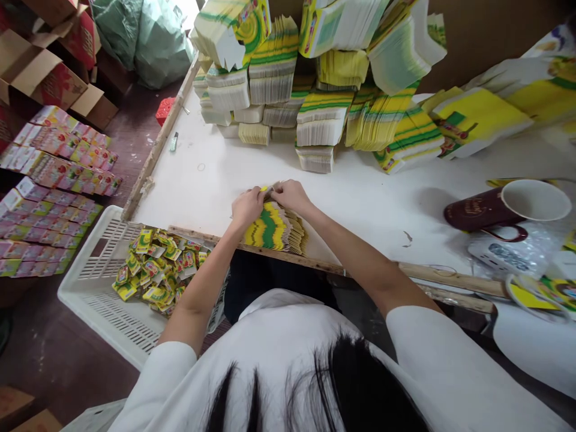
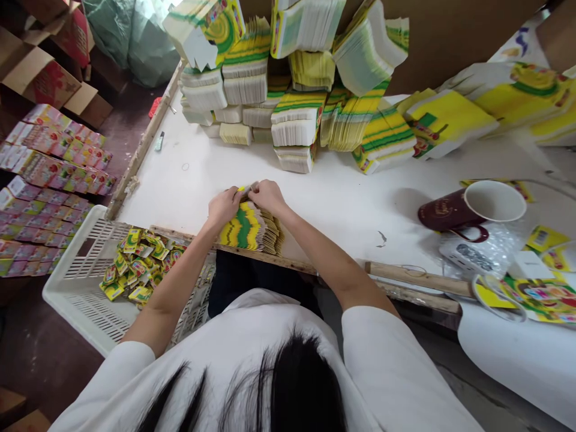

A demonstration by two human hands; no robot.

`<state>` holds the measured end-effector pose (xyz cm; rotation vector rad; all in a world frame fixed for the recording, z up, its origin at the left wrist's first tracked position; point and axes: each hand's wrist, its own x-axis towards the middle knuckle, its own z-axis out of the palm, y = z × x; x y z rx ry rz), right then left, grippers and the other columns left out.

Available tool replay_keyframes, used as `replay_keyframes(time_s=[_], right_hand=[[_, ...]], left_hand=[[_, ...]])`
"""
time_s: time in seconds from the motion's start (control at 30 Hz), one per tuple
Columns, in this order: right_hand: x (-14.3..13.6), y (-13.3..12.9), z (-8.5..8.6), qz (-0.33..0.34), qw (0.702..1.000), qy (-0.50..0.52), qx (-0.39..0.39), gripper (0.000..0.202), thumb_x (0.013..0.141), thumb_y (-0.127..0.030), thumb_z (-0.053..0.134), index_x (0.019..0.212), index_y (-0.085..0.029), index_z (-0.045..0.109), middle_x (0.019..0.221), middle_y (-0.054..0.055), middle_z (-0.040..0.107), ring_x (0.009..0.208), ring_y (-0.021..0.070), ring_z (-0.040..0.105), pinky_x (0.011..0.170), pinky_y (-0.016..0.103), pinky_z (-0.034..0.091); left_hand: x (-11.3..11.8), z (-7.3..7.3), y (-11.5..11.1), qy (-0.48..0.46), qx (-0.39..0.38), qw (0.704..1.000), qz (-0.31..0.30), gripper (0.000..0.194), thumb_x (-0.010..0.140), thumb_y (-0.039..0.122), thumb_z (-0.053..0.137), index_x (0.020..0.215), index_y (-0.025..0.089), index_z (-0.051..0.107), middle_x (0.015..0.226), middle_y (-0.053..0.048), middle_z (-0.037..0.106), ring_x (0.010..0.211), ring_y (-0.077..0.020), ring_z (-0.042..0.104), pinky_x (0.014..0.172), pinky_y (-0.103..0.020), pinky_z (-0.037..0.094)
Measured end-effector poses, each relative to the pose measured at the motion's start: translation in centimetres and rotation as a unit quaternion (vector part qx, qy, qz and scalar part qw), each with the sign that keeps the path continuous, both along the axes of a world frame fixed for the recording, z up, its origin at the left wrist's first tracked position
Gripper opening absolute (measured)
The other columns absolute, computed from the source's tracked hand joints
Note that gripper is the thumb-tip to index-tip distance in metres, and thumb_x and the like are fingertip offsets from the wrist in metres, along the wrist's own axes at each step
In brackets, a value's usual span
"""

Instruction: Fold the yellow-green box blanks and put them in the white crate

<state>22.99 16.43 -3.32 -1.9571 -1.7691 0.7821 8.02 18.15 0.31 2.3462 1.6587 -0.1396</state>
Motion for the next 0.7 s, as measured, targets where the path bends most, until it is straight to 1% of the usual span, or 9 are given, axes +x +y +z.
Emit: replay_keyframes(time_s=[0.1,0.17,0.27,0.33,0.43,0.5,0.53,0.63,0.7], right_hand=[[-0.9,0.3,-0.4,0.02,0.997,0.069,-0.031,0.031,0.092,-0.037,0.056,0.089,-0.016,0.077,0.08,0.003,0.075,0.069,0.015,0.062,0.064,0.023,0.044],[-1.3,0.5,-0.5,0.024,0.994,0.095,-0.043,0.029,0.091,-0.037,0.056,0.093,-0.017,0.078,0.082,0.001,0.075,0.07,0.0135,0.063,0.065,0.021,0.045],[-0.9,0.9,-0.6,0.002,0.994,0.092,-0.056,0.031,0.087,-0.039,0.06,0.084,-0.013,0.078,0.076,0.005,0.074,0.071,0.0178,0.065,0.064,0.024,0.046],[0.0,1.0,-0.4,-0.017,0.996,0.076,-0.052,0.028,0.084,-0.036,0.062,0.08,-0.013,0.078,0.076,0.008,0.074,0.075,0.0216,0.066,0.067,0.028,0.047],[1.7,0.8,0.1,-0.028,0.997,0.062,-0.019,0.023,0.082,-0.022,0.06,0.094,-0.016,0.078,0.094,0.008,0.076,0.09,0.0234,0.067,0.08,0.03,0.047],[2.8,0.3,0.6,-0.011,0.998,0.067,-0.004,0.031,0.081,-0.014,0.055,0.103,-0.019,0.077,0.103,0.005,0.076,0.095,0.021,0.066,0.085,0.029,0.047],[3.4,-0.1,0.8,0.008,0.997,0.073,-0.007,0.033,0.08,-0.012,0.055,0.103,-0.02,0.077,0.102,0.003,0.076,0.093,0.0193,0.066,0.084,0.028,0.047],[4.7,-1.4,1.3,0.077,0.991,0.096,-0.044,0.031,0.076,-0.007,0.055,0.091,-0.022,0.079,0.086,-0.002,0.077,0.082,0.0152,0.067,0.077,0.023,0.048],[5.1,-2.2,1.5,0.103,0.988,0.101,-0.059,0.029,0.075,-0.006,0.057,0.087,-0.023,0.078,0.082,-0.002,0.076,0.08,0.0149,0.068,0.074,0.023,0.048]], left_hand=[[0.0,0.0,0.2,-0.001,-0.002,1.0,-0.003,0.036,0.102,0.042,0.028,0.11,0.026,0.059,0.113,-0.008,0.069,0.105,-0.0255,0.063,0.083,-0.033,0.043],[-0.1,-0.1,0.3,-0.003,-0.002,1.0,0.001,0.037,0.102,0.042,0.027,0.111,0.026,0.059,0.113,-0.008,0.069,0.105,-0.0249,0.063,0.082,-0.033,0.043],[-0.1,-0.1,0.2,-0.019,-0.004,1.0,0.013,0.04,0.102,0.045,0.025,0.109,0.026,0.06,0.112,-0.008,0.069,0.105,-0.0253,0.063,0.082,-0.033,0.044],[-0.1,-0.2,0.2,-0.035,-0.009,0.999,0.023,0.043,0.102,0.047,0.024,0.108,0.026,0.061,0.113,-0.008,0.07,0.106,-0.0258,0.063,0.084,-0.034,0.044],[0.0,-0.2,0.3,-0.049,-0.016,0.998,0.033,0.044,0.101,0.048,0.023,0.106,0.027,0.062,0.114,-0.008,0.07,0.107,-0.0262,0.063,0.084,-0.035,0.044],[0.0,-0.2,0.4,-0.051,-0.019,0.998,0.037,0.044,0.101,0.047,0.023,0.105,0.028,0.063,0.114,-0.008,0.07,0.106,-0.0268,0.063,0.084,-0.035,0.044],[0.0,-0.1,0.5,-0.053,-0.021,0.998,0.039,0.044,0.101,0.048,0.024,0.104,0.028,0.063,0.113,-0.007,0.071,0.106,-0.0271,0.063,0.083,-0.035,0.044],[0.1,0.0,0.5,-0.056,-0.031,0.997,0.043,0.043,0.098,0.052,0.028,0.104,0.029,0.064,0.109,-0.007,0.073,0.102,-0.0279,0.065,0.08,-0.035,0.045],[0.1,0.0,0.4,-0.057,-0.036,0.997,0.045,0.042,0.097,0.053,0.031,0.105,0.03,0.065,0.107,-0.006,0.073,0.1,-0.0282,0.065,0.079,-0.034,0.045]])
